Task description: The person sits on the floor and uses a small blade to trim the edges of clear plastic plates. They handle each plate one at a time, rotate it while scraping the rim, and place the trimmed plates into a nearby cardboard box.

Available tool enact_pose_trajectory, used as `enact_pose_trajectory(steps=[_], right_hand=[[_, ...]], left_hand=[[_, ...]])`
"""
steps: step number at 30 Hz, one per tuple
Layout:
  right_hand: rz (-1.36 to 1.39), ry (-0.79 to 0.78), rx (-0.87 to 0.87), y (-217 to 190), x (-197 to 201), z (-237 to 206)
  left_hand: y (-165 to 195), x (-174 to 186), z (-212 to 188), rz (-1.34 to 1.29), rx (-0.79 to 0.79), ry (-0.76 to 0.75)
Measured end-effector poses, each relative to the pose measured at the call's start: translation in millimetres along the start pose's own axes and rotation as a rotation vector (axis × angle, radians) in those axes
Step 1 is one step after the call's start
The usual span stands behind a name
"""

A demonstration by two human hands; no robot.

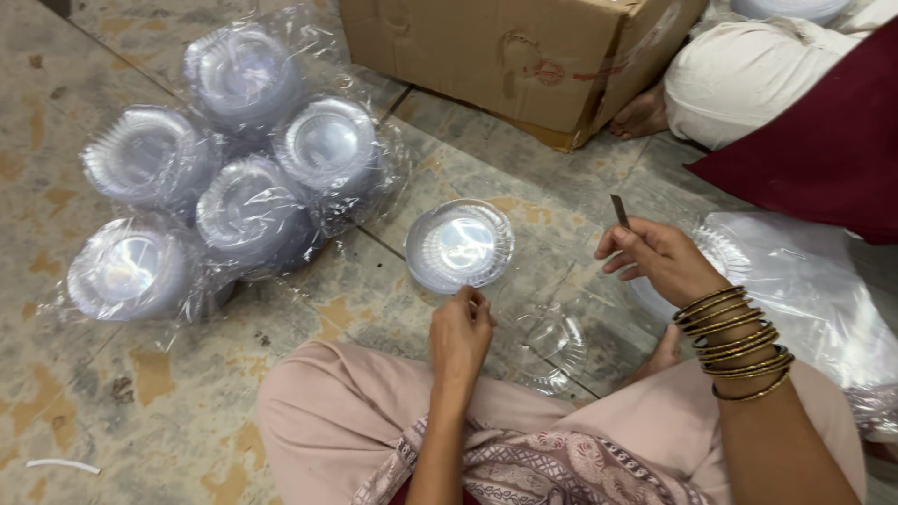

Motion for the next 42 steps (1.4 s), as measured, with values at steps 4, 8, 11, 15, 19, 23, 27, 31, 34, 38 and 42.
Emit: enact_pose_trajectory(steps=[4, 8, 11, 15, 19, 23, 27, 31, 34, 38, 42], right_hand=[[0.092, -0.138, 0.147, -25.9, -25.0, -0.4], [0.168, -0.219, 0.114, -41.4, -49.6, -7.4], [0.132, -0.119, 0.139, -50.9, -56.3, -10.3], [0.144, 0.024, 0.283, -74.1, -52.2, -18.3], [0.210, 0.109, 0.339, -88.5, -48.4, -27.9], [0.206, 0.170, 0.325, -93.5, -45.4, -33.9], [0.270, 0.164, 0.305, -92.4, -44.3, -36.7], [0.251, 0.180, 0.275, -88.7, -41.9, -37.5], [0.260, 0.168, 0.279, -88.4, -43.0, -37.9], [0.260, 0.157, 0.293, -88.8, -44.2, -38.4], [0.245, 0.154, 0.287, -84.6, -43.8, -37.0]], left_hand=[[-6.6, 23.8, 3.3, -0.546, 0.207, -0.094], [-1.0, 41.3, 5.6, -0.754, 0.115, -0.026], [2.8, 40.5, 7.3, -0.900, 0.026, -0.041], [14.0, 37.6, 7.4, -1.071, -0.110, -0.104], [26.9, 35.2, 2.7, -1.120, -0.195, -0.150], [33.5, 30.5, 0.2, -1.147, -0.203, -0.187], [33.6, 26.9, 0.5, -1.151, -0.191, -0.188], [32.9, 24.3, 1.0, -1.162, -0.190, -0.176], [33.2, 23.2, 0.7, -1.194, -0.203, -0.179], [31.3, 23.1, 1.0, -1.197, -0.191, -0.176], [32.7, 29.5, 0.4, -1.134, -0.217, -0.125]])
Point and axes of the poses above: each hand's wrist, its own z-axis towards the middle knuckle, its own x-axis out of the back of the hand, y = z × x, the point moved 9 cm from there along z, towards the middle knuckle, and after that the axes turned 10 degrees about z, right-handed, at the moved point
